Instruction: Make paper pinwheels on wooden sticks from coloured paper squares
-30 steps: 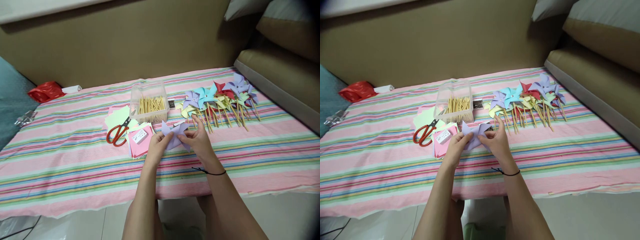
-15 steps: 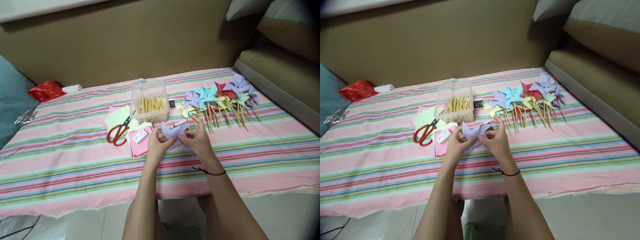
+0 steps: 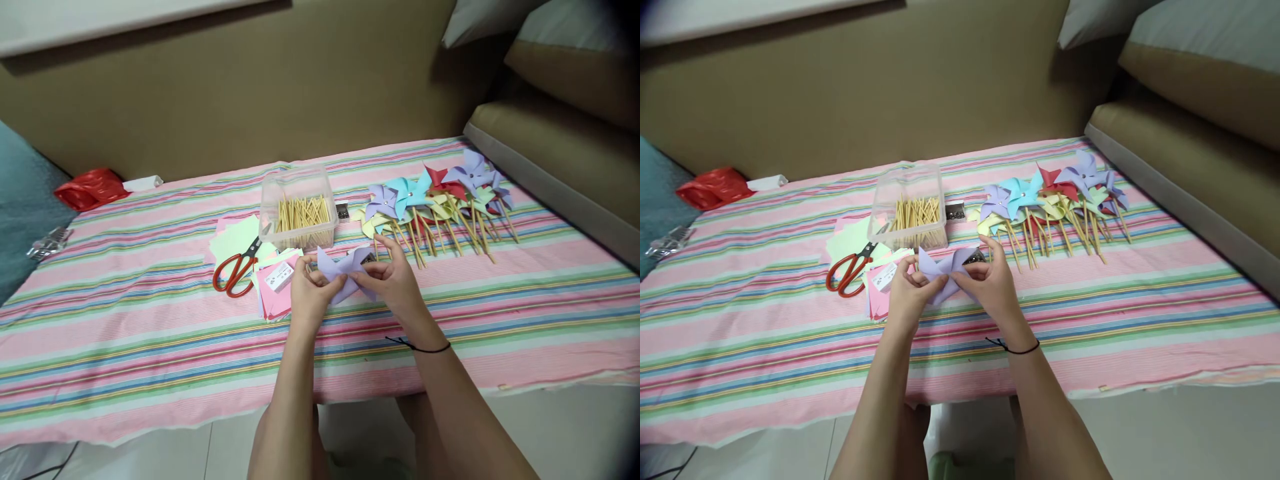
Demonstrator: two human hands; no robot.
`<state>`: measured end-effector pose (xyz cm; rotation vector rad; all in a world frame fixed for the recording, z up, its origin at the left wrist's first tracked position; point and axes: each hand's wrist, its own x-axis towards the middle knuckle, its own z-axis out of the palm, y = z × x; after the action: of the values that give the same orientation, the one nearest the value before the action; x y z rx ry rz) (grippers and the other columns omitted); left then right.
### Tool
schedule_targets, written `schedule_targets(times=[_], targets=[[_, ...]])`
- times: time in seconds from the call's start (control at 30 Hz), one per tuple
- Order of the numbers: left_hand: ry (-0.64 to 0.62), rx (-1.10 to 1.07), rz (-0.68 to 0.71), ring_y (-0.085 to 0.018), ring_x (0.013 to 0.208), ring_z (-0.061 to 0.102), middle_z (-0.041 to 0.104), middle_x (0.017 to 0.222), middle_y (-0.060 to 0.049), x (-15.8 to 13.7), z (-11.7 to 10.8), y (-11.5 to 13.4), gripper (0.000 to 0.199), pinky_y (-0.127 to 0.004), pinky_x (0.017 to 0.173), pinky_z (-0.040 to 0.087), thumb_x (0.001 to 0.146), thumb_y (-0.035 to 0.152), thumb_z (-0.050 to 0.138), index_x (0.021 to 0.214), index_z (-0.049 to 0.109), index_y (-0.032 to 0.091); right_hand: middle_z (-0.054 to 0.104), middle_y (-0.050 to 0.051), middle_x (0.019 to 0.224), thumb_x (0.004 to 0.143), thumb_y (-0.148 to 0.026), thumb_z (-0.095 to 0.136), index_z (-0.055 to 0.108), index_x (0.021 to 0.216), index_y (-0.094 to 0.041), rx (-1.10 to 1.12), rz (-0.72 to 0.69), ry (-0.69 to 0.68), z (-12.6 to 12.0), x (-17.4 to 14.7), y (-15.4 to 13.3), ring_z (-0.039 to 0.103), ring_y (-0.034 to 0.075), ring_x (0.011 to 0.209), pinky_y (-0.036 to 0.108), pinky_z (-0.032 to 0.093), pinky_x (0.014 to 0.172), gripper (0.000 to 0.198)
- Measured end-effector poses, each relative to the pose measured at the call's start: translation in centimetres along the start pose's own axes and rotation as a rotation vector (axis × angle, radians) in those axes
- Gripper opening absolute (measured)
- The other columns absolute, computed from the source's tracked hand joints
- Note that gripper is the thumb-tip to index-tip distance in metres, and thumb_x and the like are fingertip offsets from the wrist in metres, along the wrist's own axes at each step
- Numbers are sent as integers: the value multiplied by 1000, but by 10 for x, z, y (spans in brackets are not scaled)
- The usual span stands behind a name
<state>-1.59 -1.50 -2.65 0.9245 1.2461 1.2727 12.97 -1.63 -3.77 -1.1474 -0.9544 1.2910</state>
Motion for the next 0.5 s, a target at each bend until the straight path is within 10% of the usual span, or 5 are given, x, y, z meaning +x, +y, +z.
schedule_targets(times=[0.2, 0.33, 0.5], targets=[[147, -228, 21, -10, 53, 59, 66, 65, 3, 2, -18, 8, 58, -22, 55, 48, 50, 25, 87, 95, 52, 17, 73, 7, 93, 79, -33, 69, 68, 83, -20, -425, -329, 300, -22, 14, 11, 67, 24, 93, 45, 51, 88, 13], [219, -320, 66, -10, 61, 62, 68, 73, 2, 5, -33, 10, 56, -23, 62, 51, 50, 23, 87, 95, 54, 16, 73, 10, 101, 79, -21, 63, 70, 71, -20, -863, -578, 285, -28, 25, 25, 59, 28, 107, 51, 39, 103, 11], [233, -334, 94, -12, 68, 64, 69, 80, 1, 3, -34, 10, 56, -24, 67, 51, 49, 21, 87, 93, 52, 18, 70, 9, 114, 80, -15, 60, 75, 75, -21, -1094, -537, 225, -18, 31, 43, 47, 33, 122, 54, 35, 104, 17]])
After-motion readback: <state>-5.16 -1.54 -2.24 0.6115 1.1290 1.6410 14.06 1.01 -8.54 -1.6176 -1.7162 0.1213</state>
